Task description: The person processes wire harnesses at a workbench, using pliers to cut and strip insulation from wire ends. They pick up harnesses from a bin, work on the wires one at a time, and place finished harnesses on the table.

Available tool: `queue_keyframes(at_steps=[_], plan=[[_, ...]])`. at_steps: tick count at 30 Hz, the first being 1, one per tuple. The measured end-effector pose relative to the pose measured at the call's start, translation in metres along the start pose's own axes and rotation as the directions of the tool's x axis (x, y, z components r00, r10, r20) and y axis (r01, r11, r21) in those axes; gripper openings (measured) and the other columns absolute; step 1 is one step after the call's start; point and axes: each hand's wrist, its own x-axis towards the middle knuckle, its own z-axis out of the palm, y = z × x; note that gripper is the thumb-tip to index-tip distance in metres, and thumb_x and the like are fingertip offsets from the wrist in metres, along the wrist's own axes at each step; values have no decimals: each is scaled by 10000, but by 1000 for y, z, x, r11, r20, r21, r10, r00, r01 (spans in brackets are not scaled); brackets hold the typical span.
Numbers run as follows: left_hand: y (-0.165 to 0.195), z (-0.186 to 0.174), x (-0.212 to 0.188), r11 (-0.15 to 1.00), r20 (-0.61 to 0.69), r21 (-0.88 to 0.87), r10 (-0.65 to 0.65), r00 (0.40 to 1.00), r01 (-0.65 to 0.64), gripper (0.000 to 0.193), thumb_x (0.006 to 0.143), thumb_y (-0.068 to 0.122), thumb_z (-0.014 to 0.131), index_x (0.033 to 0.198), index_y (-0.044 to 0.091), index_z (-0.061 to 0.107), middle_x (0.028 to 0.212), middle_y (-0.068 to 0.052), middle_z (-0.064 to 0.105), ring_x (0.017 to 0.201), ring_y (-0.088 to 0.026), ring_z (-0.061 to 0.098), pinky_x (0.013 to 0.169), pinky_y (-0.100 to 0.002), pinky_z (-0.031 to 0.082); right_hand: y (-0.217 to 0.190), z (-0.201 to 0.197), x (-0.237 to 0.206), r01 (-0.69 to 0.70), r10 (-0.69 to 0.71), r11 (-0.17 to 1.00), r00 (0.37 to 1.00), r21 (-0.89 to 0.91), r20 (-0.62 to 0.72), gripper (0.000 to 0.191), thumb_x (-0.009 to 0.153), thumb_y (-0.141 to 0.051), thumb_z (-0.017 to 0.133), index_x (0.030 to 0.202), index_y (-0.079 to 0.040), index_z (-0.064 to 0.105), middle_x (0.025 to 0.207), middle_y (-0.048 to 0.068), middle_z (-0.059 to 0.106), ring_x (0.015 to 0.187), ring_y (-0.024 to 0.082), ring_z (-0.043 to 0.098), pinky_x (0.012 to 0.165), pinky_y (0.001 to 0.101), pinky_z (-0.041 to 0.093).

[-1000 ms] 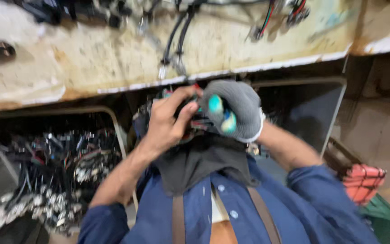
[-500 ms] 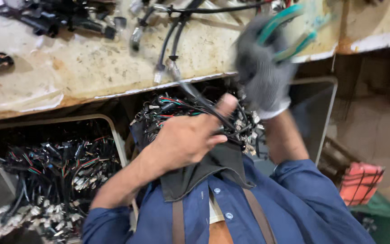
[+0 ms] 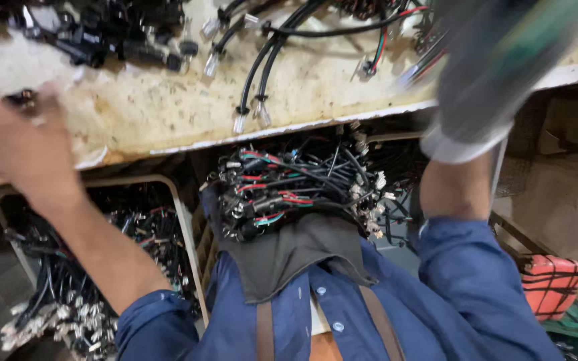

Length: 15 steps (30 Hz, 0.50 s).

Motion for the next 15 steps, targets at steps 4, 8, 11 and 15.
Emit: queue_keyframes(at_steps=[4,8,11,15], plan=[[-42,50,-19,975,105,220,-62,993,38,545,1107,154,651,1596,118,412,1637,-264,342,1535,-426,350,1250,-581,263,-39,51,-25,309,-331,944,891,117,311,284,924,-7,751,1162,-60,604,1036,155,660,907,346,655,771,447,509],[-23,71,-47,996,117,-88,34,992,-24,558,1116,229,593,1610,90,373,1645,-226,332,1560,-397,334,1240,-572,294,-22,96,-30,262,-241,965,904,-10,354,302,920,39,753,1155,-65,594,1078,164,663,951,363,676,804,448,530],[-6,52,-44,965,188,-208,203,961,-163,643,991,282,676,1493,-55,455,1546,-280,398,1447,-464,365,1181,-652,350,-16,76,-41,111,-117,971,993,210,16,294,1017,95,676,1247,-59,575,1140,138,641,1015,322,678,888,399,571],[4,34,-33,965,125,-213,184,975,-155,267,1168,219,589,1356,30,609,1449,-175,579,1419,-401,505,1200,-593,426,-27,50,-62,-70,67,997,991,20,112,229,1039,5,728,1220,-89,625,1036,87,685,910,266,731,821,381,583]])
